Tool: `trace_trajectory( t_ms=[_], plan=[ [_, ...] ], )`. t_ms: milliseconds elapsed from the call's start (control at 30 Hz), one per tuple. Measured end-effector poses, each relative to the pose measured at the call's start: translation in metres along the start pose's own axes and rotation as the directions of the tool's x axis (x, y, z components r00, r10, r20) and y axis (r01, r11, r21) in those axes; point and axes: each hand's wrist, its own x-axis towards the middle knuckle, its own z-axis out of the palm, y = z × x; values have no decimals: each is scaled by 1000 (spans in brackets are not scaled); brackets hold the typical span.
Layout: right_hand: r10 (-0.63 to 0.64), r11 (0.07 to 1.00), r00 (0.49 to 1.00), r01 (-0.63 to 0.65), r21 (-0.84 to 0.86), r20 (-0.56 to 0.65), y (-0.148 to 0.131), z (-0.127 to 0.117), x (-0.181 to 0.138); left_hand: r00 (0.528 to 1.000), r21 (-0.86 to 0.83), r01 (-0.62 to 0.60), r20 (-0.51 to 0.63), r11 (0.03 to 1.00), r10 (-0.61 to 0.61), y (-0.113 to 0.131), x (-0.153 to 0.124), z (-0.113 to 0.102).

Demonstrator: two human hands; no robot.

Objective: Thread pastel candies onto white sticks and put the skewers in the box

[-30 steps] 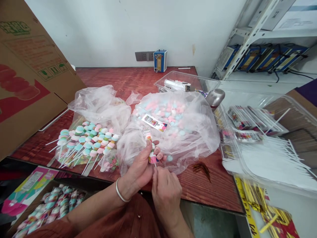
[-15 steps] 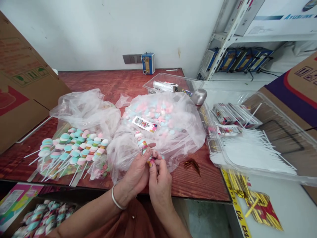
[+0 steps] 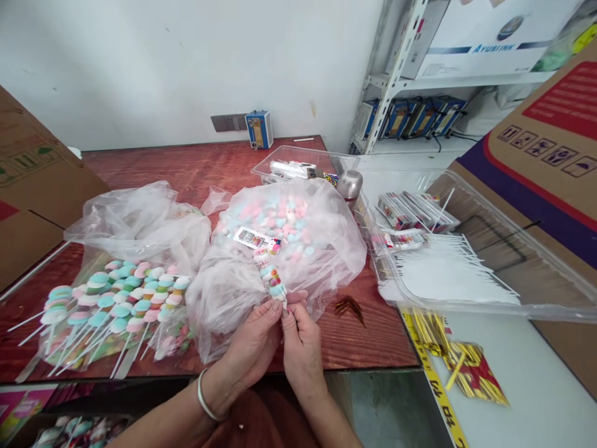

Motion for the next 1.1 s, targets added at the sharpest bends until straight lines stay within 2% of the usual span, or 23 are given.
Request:
trace_trajectory(
  t_ms=[100,200,267,300,367,433,467,500,533,567,633,700,733,800,867,933,1000,1100],
  plan=[
    [29,999,1000,-29,17,4,-1,-3,-2,998,18,-21,-58,1000,22,-2,3,-1],
    [27,999,996,-29,-21,-86,-2,-3,-4,992,70,-42,-114,997,50,-5,5,-2],
    [84,991,991,-72,114,-102,-1,-3,-4,994,88,-46,-97,995,55,-5,5,-2],
    [144,964,987,-124,236,-67,0,-3,-4,997,82,-36,-67,996,41,-4,4,-2],
    [262,831,962,-267,489,80,1,-4,-3,1000,55,9,11,998,-9,-1,1,-3],
    [313,677,915,-404,615,256,1,-7,-3,994,45,84,65,995,-87,2,-1,-4],
    [315,637,890,-455,622,329,1,-8,-3,991,50,110,67,993,-113,3,-1,-5],
    [316,635,875,-482,604,367,0,-9,-4,991,53,118,49,992,-121,2,-1,-6],
    [315,675,878,-474,565,360,-1,-9,-4,994,54,109,14,993,-110,1,0,-6],
    [309,753,901,-427,501,305,-2,-9,-5,996,59,84,-31,995,-82,-1,2,-6],
    [236,923,968,-250,293,82,-4,-8,-7,992,90,11,-130,996,1,-6,5,-5],
    [127,984,986,-111,139,-107,-3,-6,-9,980,145,-30,-191,989,58,-9,7,-4],
    [117,982,985,-96,161,-128,-2,-6,-9,979,164,-39,-192,986,71,-9,7,-3],
    [168,935,984,-141,325,-57,1,-5,-10,991,157,-23,-123,987,42,-9,6,-4],
    [211,863,974,-227,452,86,5,-5,-11,999,119,43,-5,992,-43,-6,3,-7],
    [229,832,954,-294,470,192,7,-5,-14,983,102,141,100,985,-151,-3,1,-12],
    [236,818,935,-338,466,263,8,-6,-17,963,118,202,156,972,-219,-3,1,-17],
    [240,829,926,-351,435,291,9,-16,-22,962,195,212,133,958,-240,-4,4,-20]
  ],
)
